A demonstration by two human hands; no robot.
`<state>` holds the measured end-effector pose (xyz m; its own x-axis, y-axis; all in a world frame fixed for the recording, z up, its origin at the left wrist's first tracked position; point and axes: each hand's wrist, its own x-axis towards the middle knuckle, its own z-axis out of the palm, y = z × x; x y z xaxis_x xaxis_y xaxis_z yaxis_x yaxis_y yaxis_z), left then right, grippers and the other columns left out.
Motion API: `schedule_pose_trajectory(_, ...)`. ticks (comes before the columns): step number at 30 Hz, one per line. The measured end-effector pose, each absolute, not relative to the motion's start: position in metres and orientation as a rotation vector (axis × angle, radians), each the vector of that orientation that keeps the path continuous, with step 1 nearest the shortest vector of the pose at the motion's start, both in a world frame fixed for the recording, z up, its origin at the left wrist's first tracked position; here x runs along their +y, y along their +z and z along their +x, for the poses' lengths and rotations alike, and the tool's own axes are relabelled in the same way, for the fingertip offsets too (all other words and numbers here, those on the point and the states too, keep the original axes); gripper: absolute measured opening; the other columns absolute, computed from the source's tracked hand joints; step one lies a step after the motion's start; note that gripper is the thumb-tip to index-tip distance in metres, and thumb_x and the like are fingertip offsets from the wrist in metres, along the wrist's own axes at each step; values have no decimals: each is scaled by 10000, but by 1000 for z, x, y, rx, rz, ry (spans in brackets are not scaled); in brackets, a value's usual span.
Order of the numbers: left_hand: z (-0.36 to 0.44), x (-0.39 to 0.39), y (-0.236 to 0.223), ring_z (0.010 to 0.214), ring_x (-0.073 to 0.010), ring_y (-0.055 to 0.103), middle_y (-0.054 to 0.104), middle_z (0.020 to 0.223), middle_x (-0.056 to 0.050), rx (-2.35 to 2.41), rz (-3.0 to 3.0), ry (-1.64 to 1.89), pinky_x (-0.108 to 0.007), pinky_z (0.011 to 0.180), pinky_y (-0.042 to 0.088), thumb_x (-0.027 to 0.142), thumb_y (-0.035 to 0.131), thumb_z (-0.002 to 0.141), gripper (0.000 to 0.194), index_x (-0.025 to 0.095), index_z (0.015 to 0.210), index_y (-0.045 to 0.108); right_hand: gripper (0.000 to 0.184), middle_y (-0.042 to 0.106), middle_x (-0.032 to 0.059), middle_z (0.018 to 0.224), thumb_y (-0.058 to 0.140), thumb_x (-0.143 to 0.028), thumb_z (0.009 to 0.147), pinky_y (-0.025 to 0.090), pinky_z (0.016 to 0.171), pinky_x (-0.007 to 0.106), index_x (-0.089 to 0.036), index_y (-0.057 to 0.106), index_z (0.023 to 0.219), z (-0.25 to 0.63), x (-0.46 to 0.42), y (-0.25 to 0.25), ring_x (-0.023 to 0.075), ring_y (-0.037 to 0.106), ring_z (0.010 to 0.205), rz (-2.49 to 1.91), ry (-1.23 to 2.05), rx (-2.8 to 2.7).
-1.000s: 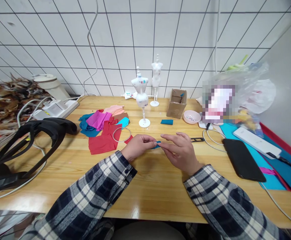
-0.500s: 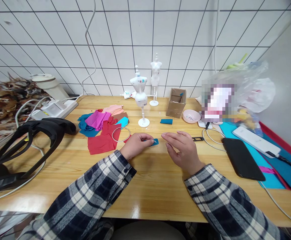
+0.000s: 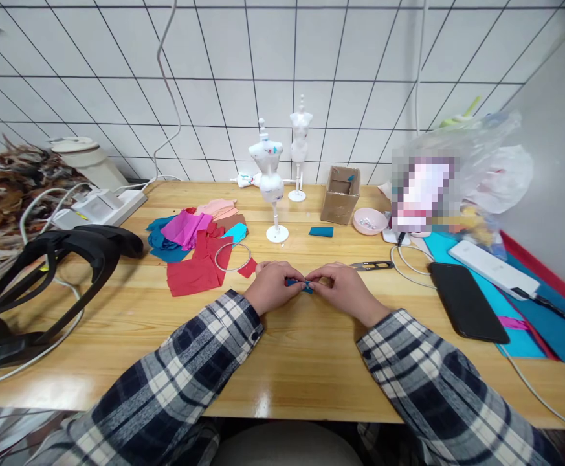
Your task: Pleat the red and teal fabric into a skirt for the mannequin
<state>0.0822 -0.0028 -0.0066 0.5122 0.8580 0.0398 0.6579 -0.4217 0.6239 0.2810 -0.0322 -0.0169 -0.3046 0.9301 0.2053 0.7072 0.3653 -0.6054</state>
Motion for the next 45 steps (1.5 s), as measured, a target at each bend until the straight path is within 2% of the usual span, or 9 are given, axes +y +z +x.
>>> schedule_pose_trajectory(6,84,-4,-8,902,-202,628,746,890,-19,1254,2250,450,-362,910,357,358,667,809,148,274,862,777,47,694,-5,734,671,-237,801,415,679,300,-233,716,788,281,-30,-19,163,597,720,-1462,562,-2127)
schedule_pose_trajectory(13,80,0,-7,914,-201,640,749,951,-32,1209,2254,435,-316,818,392,342,651,819,189,256,944,764,65,663,-8,697,635,-214,796,373,590,257,-209,694,769,283,-29,-21,134,553,641,-1505,592,-2093)
schedule_pose_trajectory(19,82,-2,-9,896,-200,626,741,910,-28,1226,2298,481,-336,844,381,368,631,834,189,259,912,764,94,677,-7,707,628,-235,821,397,598,262,-221,717,796,283,-30,-20,136,568,643,-1484,607,-2073)
schedule_pose_trajectory(23,83,-3,-10,881,-199,624,741,894,-32,1241,2292,482,-338,837,378,361,622,836,187,243,884,759,186,703,35,837,582,-310,886,453,666,292,-219,738,930,284,-30,-19,164,612,750,-1431,568,-2060)
schedule_pose_trajectory(27,85,-5,-9,869,-201,622,736,871,-25,1251,2327,496,-357,869,358,363,623,842,175,250,855,757,188,692,51,915,658,-348,847,481,772,328,-233,744,967,284,-29,-21,193,623,879,-1412,526,-2091)
schedule_pose_trajectory(31,85,-5,-9,876,-207,623,738,874,-24,1249,2324,481,-365,875,345,360,635,833,163,254,855,757,98,671,19,838,666,-214,817,463,680,287,-243,746,866,285,-28,-25,161,609,782,-1445,572,-2110)
schedule_pose_trajectory(37,81,-1,-9,891,-208,630,746,917,-27,1201,2325,458,-336,835,383,363,644,825,179,259,914,759,101,648,21,794,634,-180,811,425,611,272,-214,729,815,286,-28,-25,149,569,717,-1456,580,-2093)
schedule_pose_trajectory(41,78,1,-10,873,-199,634,742,902,-33,1192,2360,455,-313,799,407,320,637,826,166,244,906,760,122,655,27,811,627,-182,820,432,621,274,-214,742,843,288,-28,-22,149,571,722,-1447,619,-2091)
schedule_pose_trajectory(45,79,1,-11,868,-196,627,734,887,-32,1198,2418,467,-317,807,416,305,629,831,156,241,895,756,177,677,36,884,642,-237,827,447,645,278,-211,740,973,289,-30,-18,142,575,711,-1429,662,-2084)
